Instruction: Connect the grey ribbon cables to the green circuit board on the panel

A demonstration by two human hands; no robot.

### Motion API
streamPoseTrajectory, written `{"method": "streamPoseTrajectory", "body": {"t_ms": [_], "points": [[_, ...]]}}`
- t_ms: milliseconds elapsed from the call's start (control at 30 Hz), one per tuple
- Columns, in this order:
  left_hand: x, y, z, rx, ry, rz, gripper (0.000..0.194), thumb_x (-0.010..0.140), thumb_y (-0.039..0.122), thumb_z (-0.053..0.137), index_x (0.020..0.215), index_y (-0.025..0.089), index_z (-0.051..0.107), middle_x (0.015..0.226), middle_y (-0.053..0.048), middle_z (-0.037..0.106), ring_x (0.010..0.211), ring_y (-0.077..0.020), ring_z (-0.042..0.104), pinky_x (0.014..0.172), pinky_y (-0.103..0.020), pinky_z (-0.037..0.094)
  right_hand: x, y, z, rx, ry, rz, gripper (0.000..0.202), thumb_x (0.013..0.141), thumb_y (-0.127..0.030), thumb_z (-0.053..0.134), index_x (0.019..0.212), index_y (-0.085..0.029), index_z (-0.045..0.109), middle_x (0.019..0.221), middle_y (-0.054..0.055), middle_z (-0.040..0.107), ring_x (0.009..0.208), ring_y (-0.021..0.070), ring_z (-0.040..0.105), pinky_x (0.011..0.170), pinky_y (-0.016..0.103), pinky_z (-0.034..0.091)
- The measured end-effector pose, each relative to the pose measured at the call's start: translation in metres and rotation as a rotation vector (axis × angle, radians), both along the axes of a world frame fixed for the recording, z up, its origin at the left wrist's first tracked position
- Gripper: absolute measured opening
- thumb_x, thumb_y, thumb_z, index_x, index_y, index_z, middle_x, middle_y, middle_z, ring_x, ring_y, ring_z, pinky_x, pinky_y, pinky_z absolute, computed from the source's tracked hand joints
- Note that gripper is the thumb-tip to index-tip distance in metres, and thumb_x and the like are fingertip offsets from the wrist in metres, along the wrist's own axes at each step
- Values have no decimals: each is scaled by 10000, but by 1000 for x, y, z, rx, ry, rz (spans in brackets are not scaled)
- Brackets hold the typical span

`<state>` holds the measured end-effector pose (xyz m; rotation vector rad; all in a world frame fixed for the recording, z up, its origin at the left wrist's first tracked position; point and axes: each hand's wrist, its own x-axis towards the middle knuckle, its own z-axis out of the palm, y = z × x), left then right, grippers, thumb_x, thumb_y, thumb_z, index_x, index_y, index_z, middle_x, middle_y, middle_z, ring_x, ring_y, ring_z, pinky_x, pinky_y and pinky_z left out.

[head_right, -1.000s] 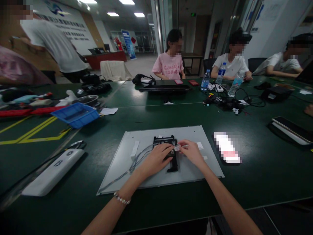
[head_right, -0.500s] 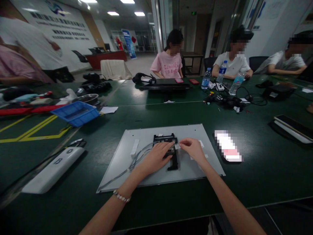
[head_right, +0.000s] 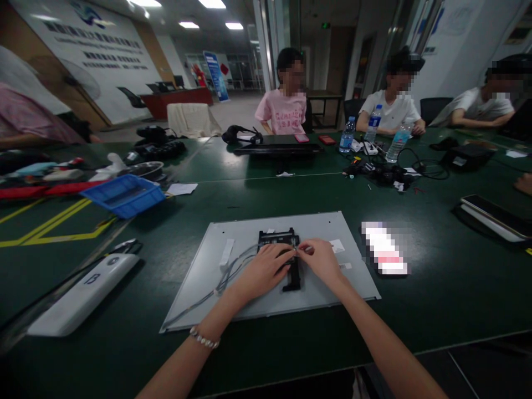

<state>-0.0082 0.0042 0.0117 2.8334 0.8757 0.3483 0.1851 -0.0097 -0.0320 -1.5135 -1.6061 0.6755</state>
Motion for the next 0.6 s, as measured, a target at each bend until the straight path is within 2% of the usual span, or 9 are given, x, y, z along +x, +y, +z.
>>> {"method": "streamPoseTrajectory", "body": {"t_ms": [200,500,600], "points": [[1,1,-2,9,4,8,327,910,230,405,1229,242,477,1232,-63,496,1161,-245,453,993,-428,347,4,-2,4,58,-180,20,147,816,-230,559,873,-200,692,874,40,678,692,150,606,704,279,468],[2,1,-4,39,6,17,361,914,242,420,1275,236,435,1230,-60,513,1168,-228,456,1003,-409,334,12,-3,3,71,-172,120,149,813,-179,565,898,-203,685,903,36,653,710,137,578,701,278,463],[2,3,0,55,-24,37,380,911,267,448,1288,223,426,1239,-65,517,1165,-223,459,1000,-403,339,14,-3,3,77,-157,141,180,800,-151,566,932,-201,677,929,42,645,707,136,573,699,286,468]]}}
